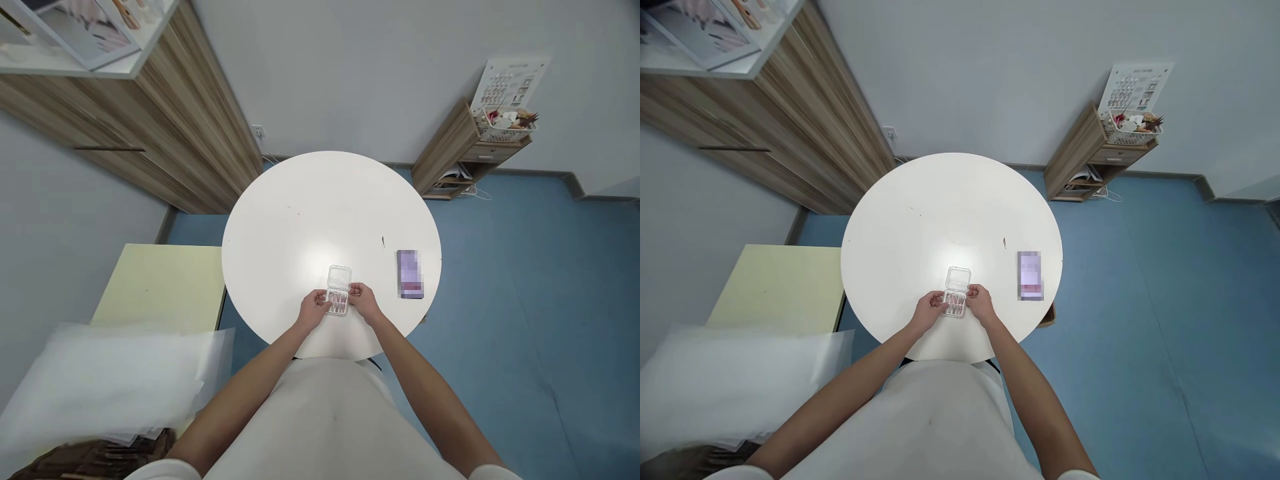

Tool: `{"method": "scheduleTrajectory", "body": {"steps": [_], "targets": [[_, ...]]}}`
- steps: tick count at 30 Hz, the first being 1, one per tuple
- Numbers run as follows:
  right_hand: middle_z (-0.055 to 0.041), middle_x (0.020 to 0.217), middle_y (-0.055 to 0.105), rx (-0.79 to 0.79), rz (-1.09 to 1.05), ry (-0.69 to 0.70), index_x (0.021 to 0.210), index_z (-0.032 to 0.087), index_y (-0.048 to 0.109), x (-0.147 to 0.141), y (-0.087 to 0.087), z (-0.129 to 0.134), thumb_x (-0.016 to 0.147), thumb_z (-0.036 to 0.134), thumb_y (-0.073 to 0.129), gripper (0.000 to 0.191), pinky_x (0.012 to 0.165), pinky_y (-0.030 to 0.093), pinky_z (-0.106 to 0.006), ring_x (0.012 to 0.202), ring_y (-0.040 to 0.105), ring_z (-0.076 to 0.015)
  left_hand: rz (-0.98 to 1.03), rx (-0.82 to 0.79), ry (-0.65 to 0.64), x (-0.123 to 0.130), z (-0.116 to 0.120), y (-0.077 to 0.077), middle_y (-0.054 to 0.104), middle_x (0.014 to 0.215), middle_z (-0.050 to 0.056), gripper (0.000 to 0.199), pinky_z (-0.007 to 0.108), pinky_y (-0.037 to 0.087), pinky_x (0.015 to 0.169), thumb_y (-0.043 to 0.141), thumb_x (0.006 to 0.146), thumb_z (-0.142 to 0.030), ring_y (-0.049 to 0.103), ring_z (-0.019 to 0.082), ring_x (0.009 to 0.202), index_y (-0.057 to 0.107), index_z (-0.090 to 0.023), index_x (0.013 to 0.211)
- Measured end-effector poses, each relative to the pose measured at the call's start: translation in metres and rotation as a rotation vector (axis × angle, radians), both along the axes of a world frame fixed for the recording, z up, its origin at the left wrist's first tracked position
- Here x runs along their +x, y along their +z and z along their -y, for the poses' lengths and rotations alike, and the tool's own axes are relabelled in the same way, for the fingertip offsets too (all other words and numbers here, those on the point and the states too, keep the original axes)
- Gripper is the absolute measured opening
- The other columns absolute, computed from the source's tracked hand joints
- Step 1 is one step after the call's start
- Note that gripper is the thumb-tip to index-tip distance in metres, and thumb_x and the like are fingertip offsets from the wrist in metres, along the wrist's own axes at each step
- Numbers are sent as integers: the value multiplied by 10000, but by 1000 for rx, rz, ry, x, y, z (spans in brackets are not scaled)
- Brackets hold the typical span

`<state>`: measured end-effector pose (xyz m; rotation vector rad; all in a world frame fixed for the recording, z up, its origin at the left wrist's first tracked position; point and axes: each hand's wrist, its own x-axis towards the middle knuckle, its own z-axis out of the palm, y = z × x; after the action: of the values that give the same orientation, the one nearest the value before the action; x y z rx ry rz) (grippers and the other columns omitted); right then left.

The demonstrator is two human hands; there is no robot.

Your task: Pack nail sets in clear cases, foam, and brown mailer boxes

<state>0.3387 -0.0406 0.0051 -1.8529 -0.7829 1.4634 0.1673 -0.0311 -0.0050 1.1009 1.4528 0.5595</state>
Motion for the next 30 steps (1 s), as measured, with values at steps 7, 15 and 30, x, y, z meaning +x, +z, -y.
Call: {"method": "scheduleTrajectory", "body": {"steps": [7,15,30], "targets": [[-1,767,543,66,-154,-19,923,169,545,-3,20,20,532,109,528,396,577,468,-246,639,532,-102,13,18,74,2,19,24,470,605,-40,307,216,397,518,682,585,-362,446,80,539,575,-159,787],[9,776,520,82,-235,-1,928,173,542,2,34,33,522,111,531,410,588,448,-246,621,511,-87,119,-2,125,5,39,37,510,648,-30,374,224,415,536,689,585,-384,488,82,552,556,-155,850],[-12,782,573,152,-334,-91,940,181,571,-17,58,54,560,150,583,382,620,456,-258,672,545,-113,510,-218,-19,-29,50,69,601,708,27,348,227,402,606,638,650,-470,507,89,606,646,-147,782]]}}
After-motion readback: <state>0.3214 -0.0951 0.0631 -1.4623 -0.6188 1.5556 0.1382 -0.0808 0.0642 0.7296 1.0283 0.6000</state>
